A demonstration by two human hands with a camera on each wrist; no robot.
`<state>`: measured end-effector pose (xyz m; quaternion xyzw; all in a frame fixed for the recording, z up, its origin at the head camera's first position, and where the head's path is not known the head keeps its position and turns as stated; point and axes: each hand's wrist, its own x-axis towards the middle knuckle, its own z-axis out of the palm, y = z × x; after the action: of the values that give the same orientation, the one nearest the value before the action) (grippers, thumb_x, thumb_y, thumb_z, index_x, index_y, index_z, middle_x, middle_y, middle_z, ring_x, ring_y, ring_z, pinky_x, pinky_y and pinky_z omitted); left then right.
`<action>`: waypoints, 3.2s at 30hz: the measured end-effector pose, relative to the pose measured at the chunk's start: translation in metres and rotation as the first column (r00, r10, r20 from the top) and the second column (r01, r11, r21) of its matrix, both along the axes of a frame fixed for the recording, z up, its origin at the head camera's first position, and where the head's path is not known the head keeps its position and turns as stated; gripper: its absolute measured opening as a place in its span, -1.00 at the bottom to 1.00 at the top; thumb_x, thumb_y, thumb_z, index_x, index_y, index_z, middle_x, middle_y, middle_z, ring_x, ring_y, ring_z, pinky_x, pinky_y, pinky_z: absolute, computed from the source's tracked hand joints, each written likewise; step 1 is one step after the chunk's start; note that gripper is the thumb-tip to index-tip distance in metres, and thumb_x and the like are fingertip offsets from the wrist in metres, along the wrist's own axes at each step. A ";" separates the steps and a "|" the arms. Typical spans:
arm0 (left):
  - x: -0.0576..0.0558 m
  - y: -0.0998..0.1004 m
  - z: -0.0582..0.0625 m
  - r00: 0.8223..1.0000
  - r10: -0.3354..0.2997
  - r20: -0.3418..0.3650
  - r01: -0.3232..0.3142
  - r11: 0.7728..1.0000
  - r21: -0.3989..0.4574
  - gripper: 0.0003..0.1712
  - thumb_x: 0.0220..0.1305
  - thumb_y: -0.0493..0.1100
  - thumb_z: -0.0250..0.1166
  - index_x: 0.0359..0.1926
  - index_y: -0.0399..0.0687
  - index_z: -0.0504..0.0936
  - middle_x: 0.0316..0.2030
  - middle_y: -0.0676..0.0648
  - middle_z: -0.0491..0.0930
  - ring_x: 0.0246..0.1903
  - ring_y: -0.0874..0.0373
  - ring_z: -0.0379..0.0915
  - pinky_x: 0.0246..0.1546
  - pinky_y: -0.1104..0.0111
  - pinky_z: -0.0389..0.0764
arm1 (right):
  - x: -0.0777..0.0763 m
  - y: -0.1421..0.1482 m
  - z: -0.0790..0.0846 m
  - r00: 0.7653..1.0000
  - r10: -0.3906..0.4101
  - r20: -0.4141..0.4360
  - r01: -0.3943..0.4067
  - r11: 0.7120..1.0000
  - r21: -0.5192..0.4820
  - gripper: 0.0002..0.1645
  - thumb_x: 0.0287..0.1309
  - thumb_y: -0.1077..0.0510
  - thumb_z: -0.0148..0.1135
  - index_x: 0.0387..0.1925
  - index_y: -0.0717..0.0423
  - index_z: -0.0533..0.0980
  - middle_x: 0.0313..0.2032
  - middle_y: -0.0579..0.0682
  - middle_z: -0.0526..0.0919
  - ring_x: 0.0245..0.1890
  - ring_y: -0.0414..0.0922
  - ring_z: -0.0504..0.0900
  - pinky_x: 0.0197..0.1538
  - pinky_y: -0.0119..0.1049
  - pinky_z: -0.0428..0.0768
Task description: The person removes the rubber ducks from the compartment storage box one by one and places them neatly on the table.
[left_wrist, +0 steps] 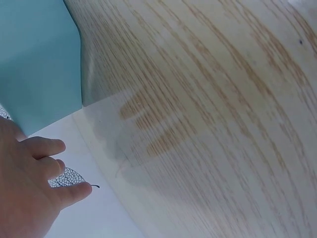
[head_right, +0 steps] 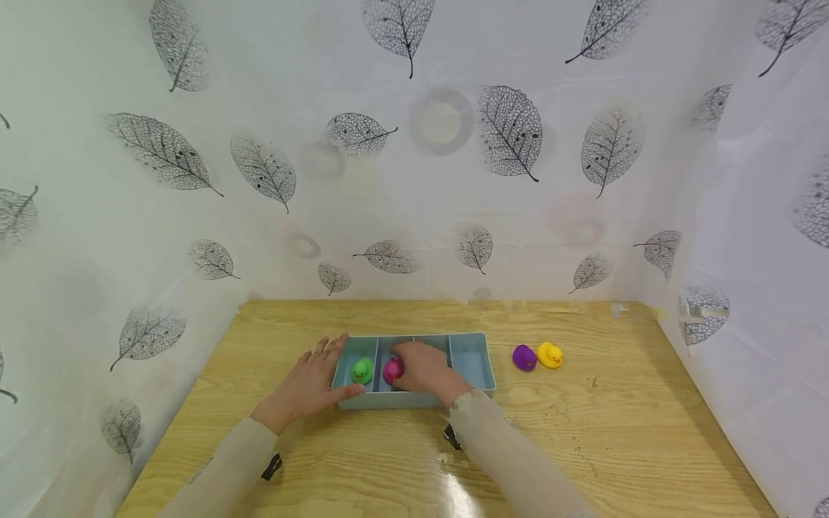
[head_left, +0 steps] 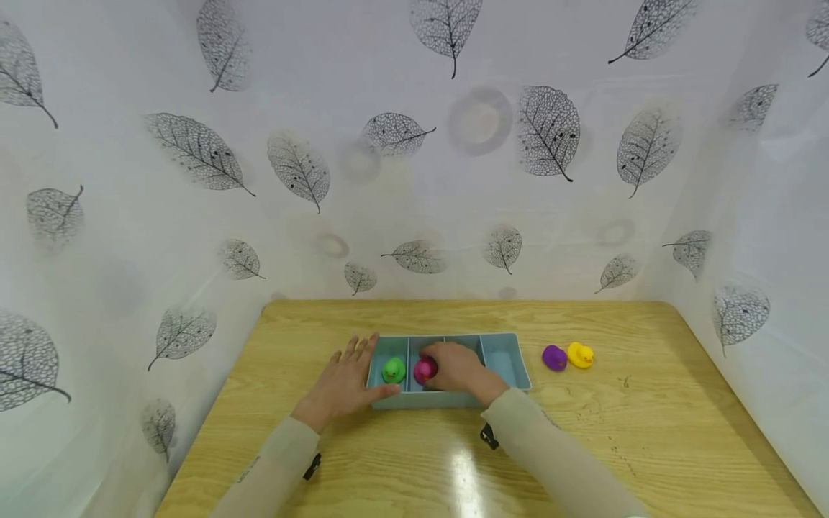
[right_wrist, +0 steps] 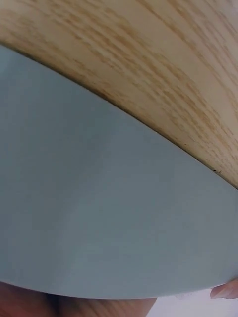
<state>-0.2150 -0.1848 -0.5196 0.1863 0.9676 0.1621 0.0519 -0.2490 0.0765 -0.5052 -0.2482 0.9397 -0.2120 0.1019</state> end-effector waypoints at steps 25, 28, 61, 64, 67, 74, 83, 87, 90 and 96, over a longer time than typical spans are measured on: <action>0.002 0.003 0.005 1.000 0.005 0.020 -0.005 1.000 -0.015 0.36 0.28 0.65 0.12 0.72 -0.07 -0.19 0.64 -0.30 0.09 0.66 -0.30 -0.15 0.56 -0.33 0.06 | 0.007 0.012 0.003 0.992 0.049 -0.118 -0.067 0.985 -0.159 -0.30 0.15 0.04 0.53 0.28 0.25 0.60 0.14 0.17 0.74 0.13 0.11 0.72 0.20 0.04 0.69; 0.002 0.003 0.006 1.000 0.004 0.018 -0.004 1.000 -0.016 0.35 0.29 0.65 0.11 0.72 -0.06 -0.20 0.64 -0.29 0.09 0.66 -0.31 -0.14 0.56 -0.33 0.06 | 0.006 0.015 0.004 0.992 0.035 -0.123 -0.059 0.979 -0.196 -0.30 0.13 0.03 0.52 0.28 0.21 0.60 0.08 0.09 0.75 0.01 0.03 0.73 0.09 -0.06 0.72; 0.005 0.003 0.010 0.999 0.008 0.038 -0.008 1.000 0.013 0.35 0.28 0.62 0.16 0.73 -0.04 -0.20 0.65 -0.27 0.08 0.66 -0.32 -0.11 0.55 -0.36 0.05 | 0.011 0.072 0.028 0.993 -0.034 -0.114 -0.021 0.895 -0.447 -0.33 0.05 0.19 0.43 0.27 0.18 0.60 -0.06 0.00 0.68 -0.26 0.00 0.59 -0.24 -0.38 0.55; 0.005 0.003 0.010 0.999 0.007 0.036 -0.008 1.000 0.012 0.35 0.29 0.62 0.16 0.73 -0.04 -0.20 0.65 -0.27 0.09 0.65 -0.32 -0.11 0.55 -0.36 0.06 | 0.012 0.076 0.030 0.993 -0.047 -0.105 -0.004 0.898 -0.440 -0.33 0.05 0.19 0.43 0.27 0.17 0.60 -0.01 0.00 0.68 -0.26 -0.01 0.60 -0.24 -0.37 0.56; 0.005 0.003 0.010 0.999 0.008 0.035 -0.008 1.000 0.011 0.34 0.29 0.62 0.15 0.73 -0.04 -0.20 0.65 -0.26 0.08 0.66 -0.32 -0.12 0.55 -0.36 0.07 | 0.012 0.082 0.031 0.994 -0.060 -0.096 0.010 0.893 -0.449 -0.32 0.04 0.21 0.44 0.27 0.17 0.60 0.04 0.02 0.68 -0.24 -0.03 0.61 -0.20 -0.30 0.64; 0.005 0.002 0.010 0.999 0.010 0.037 -0.011 1.000 0.022 0.34 0.29 0.62 0.16 0.73 -0.03 -0.20 0.65 -0.25 0.09 0.65 -0.32 -0.11 0.54 -0.36 0.07 | 0.011 0.097 0.031 0.992 -0.080 -0.103 0.024 0.888 -0.459 -0.31 0.05 0.24 0.45 0.29 0.12 0.59 0.01 0.01 0.67 -0.25 -0.04 0.59 -0.24 -0.37 0.61; 0.005 0.003 0.009 0.999 0.007 0.037 -0.009 1.000 0.029 0.35 0.28 0.63 0.16 0.73 -0.02 -0.20 0.65 -0.25 0.09 0.66 -0.31 -0.11 0.54 -0.36 0.07 | 0.011 0.116 0.031 0.990 -0.099 -0.105 0.042 0.893 -0.448 -0.32 0.09 0.26 0.45 0.30 0.11 0.59 0.04 0.00 0.67 -0.26 -0.11 0.55 -0.29 -0.41 0.60; 0.005 0.003 0.008 0.999 0.008 0.038 -0.009 1.000 0.023 0.35 0.29 0.64 0.14 0.73 -0.02 -0.21 0.65 -0.25 0.10 0.66 -0.31 -0.11 0.55 -0.35 0.07 | 0.011 0.123 0.032 0.985 -0.112 -0.129 0.043 0.894 -0.446 -0.35 0.09 0.28 0.45 0.28 0.15 0.60 0.07 0.05 0.68 -0.27 -0.08 0.57 -0.33 -0.41 0.59; 0.004 0.002 0.007 0.999 0.006 0.034 -0.007 1.000 0.019 0.35 0.29 0.64 0.14 0.73 -0.02 -0.21 0.65 -0.25 0.10 0.66 -0.31 -0.10 0.54 -0.36 0.08 | 0.012 0.128 0.032 0.981 -0.130 -0.142 0.054 0.893 -0.448 -0.35 0.07 0.27 0.45 0.27 0.17 0.61 0.08 0.07 0.69 -0.28 -0.08 0.57 -0.35 -0.41 0.58; 0.004 0.002 0.006 1.000 0.005 0.024 -0.006 1.000 0.020 0.35 0.29 0.63 0.15 0.73 -0.03 -0.20 0.65 -0.25 0.10 0.65 -0.31 -0.09 0.53 -0.37 0.09 | 0.010 0.138 0.032 0.978 -0.146 -0.149 0.064 0.890 -0.452 -0.33 0.06 0.27 0.45 0.28 0.17 0.60 0.09 0.08 0.68 -0.28 -0.04 0.57 -0.40 -0.41 0.52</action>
<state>-0.2111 -0.1829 -0.5137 0.1821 0.9658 0.1743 0.0613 -0.2391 0.2146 -0.4732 -0.2318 0.8835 -0.4034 -0.0538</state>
